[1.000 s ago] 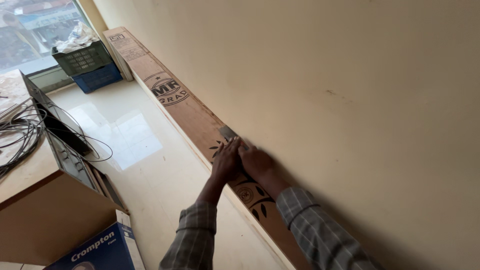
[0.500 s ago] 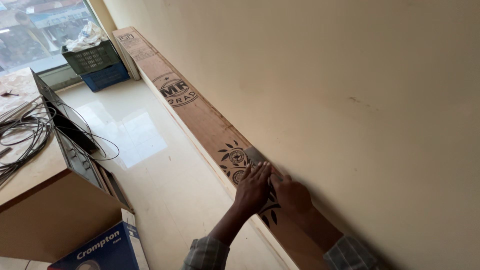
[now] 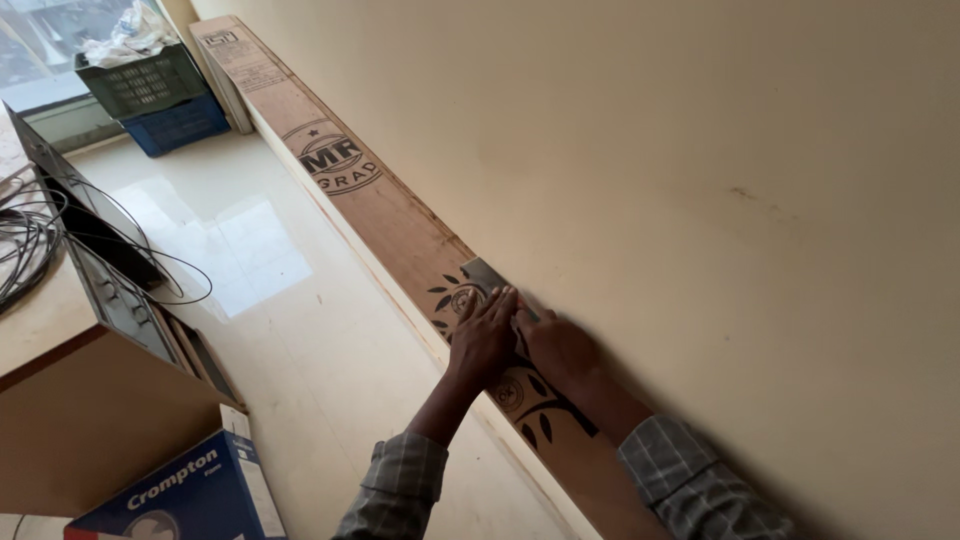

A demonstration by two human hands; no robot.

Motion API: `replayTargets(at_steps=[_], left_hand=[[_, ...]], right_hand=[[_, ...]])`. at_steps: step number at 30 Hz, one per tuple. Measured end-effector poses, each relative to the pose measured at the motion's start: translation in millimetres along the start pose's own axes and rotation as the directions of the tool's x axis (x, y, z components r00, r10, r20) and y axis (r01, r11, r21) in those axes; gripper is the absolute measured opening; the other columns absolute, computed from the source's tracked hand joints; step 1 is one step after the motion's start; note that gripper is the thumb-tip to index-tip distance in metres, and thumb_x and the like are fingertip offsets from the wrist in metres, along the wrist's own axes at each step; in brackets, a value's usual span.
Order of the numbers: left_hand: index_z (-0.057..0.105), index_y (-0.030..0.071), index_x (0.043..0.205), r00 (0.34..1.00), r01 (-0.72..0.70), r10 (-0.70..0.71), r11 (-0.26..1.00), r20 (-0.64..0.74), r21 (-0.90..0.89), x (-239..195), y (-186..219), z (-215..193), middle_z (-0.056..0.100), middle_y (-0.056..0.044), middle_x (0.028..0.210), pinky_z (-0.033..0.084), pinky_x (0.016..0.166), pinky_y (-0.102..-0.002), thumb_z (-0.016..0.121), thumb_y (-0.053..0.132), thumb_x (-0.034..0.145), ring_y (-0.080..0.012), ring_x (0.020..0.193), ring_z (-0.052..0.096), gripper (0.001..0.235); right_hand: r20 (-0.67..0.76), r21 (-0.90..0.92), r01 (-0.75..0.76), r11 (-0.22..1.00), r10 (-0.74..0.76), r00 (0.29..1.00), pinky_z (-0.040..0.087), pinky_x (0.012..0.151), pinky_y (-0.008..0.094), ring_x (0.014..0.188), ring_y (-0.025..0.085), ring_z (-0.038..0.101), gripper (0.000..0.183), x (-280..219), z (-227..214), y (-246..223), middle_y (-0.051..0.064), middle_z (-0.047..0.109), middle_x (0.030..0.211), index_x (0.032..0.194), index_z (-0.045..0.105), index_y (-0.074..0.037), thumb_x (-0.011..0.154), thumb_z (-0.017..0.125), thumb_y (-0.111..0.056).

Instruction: The person uses a scraper tool to remove a protective paper covering from a wooden board attached to a wall. They repeatedly scrape along the length of the board to peel off the paper.

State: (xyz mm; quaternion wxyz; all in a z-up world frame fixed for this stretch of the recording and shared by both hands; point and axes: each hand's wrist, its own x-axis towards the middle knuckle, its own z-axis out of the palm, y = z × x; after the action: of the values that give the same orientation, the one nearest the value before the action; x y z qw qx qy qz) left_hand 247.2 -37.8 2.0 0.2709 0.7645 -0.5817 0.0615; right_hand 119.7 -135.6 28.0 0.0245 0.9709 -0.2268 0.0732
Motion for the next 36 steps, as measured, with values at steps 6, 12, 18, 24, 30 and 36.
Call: replayTargets(at_steps=[6,12,18,24,30,36], left_hand=[[0.046,0.006,0.150,0.998,-0.002,0.004,0.999,-0.059,0.033,-5,-1,9,0.050,-0.013,0.155,0.015,0.127,-0.051,0.052,0.016,0.103,-0.0259,0.148,0.041,0.049],[0.049,0.006,0.149,1.000,0.029,-0.028,0.999,-0.012,0.029,11,-22,3,0.053,-0.011,0.154,0.016,0.129,-0.052,0.051,0.015,0.100,-0.0248,0.147,0.046,0.050],[0.046,0.001,0.150,0.995,-0.008,0.005,1.000,-0.097,-0.030,-7,-14,16,0.051,-0.017,0.154,0.019,0.124,-0.052,0.053,0.012,0.099,-0.0308,0.146,0.043,0.053],[0.050,0.006,0.147,0.995,0.095,-0.096,0.995,-0.028,-0.031,45,-58,-17,0.052,-0.011,0.155,0.020,0.128,-0.051,0.053,0.008,0.095,-0.0262,0.148,0.043,0.052],[0.045,0.002,0.151,0.997,0.070,-0.071,0.997,-0.028,-0.036,18,-55,14,0.046,-0.017,0.157,0.021,0.125,-0.049,0.049,0.009,0.099,-0.0315,0.148,0.040,0.052],[0.044,0.003,0.151,0.995,0.080,-0.082,0.996,-0.061,-0.032,47,-90,20,0.047,-0.015,0.157,0.020,0.125,-0.049,0.049,0.012,0.099,-0.0300,0.150,0.039,0.053]], right_hand=[[0.068,0.009,-0.011,1.000,0.011,0.998,0.064,0.067,0.048,0.083,0.038,0.076,0.050,3,-2,-1,0.027,0.068,0.107,0.149,0.048,-0.015,0.100,0.053,-0.022],[0.031,0.071,-0.023,0.997,0.021,0.999,0.064,0.068,0.048,0.085,0.038,0.076,0.051,23,-13,-10,0.025,0.070,0.109,0.151,0.047,-0.014,0.100,0.052,-0.017],[0.114,-0.007,-0.007,1.000,0.008,0.993,0.064,0.072,0.047,0.090,0.039,0.076,0.053,11,1,-12,0.029,0.065,0.119,0.152,0.044,-0.012,0.100,0.052,-0.018],[0.041,0.091,0.009,0.996,-0.013,0.999,0.063,0.075,0.048,0.093,0.039,0.074,0.046,80,-5,-22,0.027,0.068,0.114,0.144,0.054,-0.009,0.099,0.052,-0.014],[0.088,0.007,-0.012,1.000,0.011,0.996,0.064,0.075,0.048,0.091,0.038,0.075,0.037,55,25,-25,0.028,0.068,0.114,0.140,0.056,-0.008,0.105,0.049,-0.021],[-0.013,0.029,0.055,0.998,-0.055,0.998,0.065,0.072,0.048,0.090,0.040,0.075,0.041,100,38,-22,0.031,0.065,0.121,0.138,0.058,-0.005,0.099,0.049,-0.014]])
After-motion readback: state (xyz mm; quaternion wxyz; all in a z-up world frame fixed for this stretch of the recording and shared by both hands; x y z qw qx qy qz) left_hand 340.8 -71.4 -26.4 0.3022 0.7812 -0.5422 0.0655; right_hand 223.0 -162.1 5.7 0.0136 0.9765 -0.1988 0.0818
